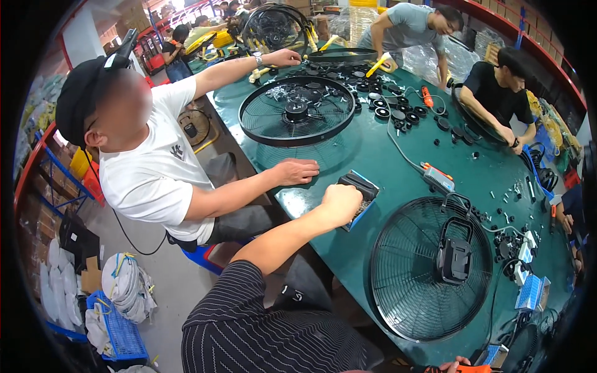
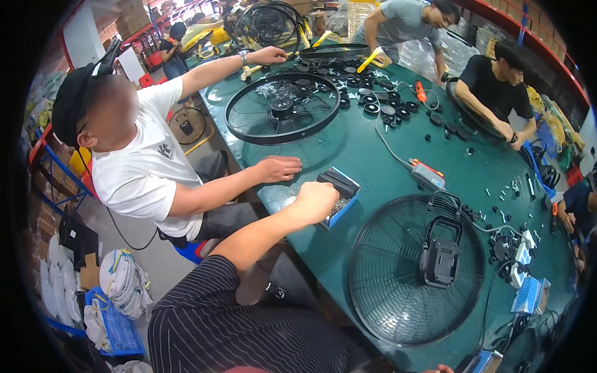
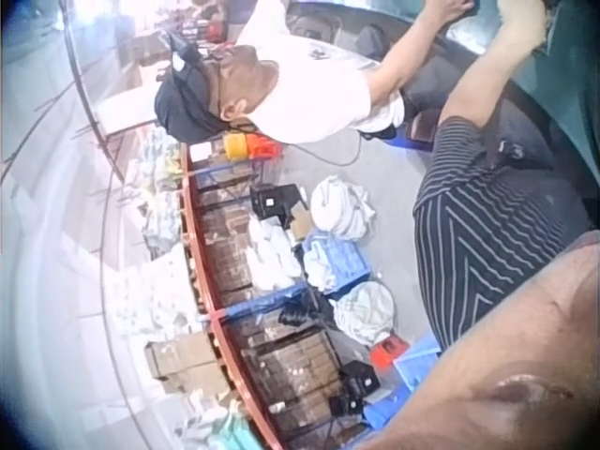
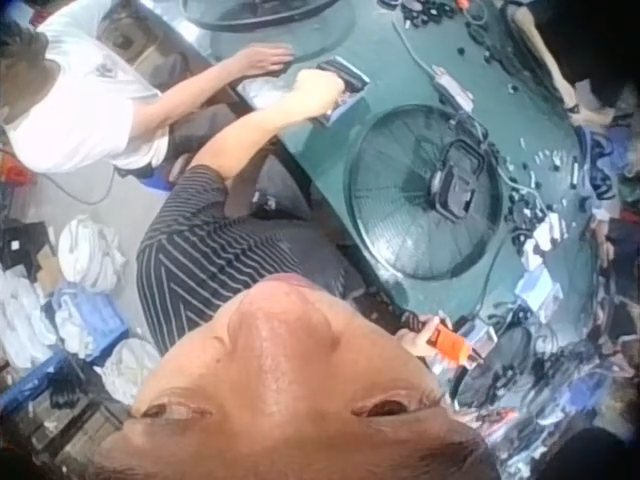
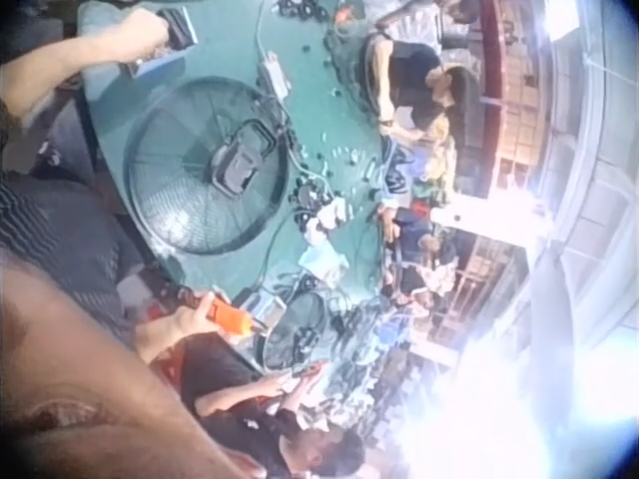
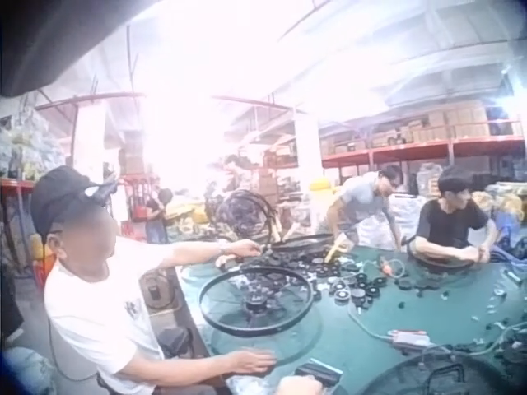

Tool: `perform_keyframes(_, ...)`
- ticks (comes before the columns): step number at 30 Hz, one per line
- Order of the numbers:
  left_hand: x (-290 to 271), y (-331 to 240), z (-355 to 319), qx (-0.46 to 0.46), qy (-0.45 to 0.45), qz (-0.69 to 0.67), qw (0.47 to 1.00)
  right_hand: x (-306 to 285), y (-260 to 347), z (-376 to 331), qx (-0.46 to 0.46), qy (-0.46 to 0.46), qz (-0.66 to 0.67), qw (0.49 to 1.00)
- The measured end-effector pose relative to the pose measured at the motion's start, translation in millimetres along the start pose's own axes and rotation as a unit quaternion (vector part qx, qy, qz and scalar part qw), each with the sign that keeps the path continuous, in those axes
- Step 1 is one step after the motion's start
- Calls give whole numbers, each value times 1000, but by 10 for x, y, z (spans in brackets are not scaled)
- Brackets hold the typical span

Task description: Assembling electric fans by attaching the protective grill and screws using an electric screwdriver.

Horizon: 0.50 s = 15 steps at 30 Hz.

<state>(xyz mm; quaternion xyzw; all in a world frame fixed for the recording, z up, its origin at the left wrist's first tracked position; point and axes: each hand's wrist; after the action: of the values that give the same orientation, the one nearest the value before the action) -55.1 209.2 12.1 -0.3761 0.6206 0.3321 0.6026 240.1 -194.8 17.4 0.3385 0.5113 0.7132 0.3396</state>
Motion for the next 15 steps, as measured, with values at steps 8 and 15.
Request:
perform_keyframes(8,37,120,-114,35,-55,-83,994,72,266,59,-5,-25,73,997)
perform_keyframes(15,-4,153,-93,124,-86,-150,977,80,209,113,-4,35,162,986)
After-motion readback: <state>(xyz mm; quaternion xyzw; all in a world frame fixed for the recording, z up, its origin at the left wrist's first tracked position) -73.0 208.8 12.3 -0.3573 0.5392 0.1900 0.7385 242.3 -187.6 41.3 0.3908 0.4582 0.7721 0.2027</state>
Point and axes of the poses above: each hand's wrist, its own z-axis towards the middle knuckle, its own x-axis out of the palm, y = z × x, and after that the axes turned 11 degrees about y, right-handed
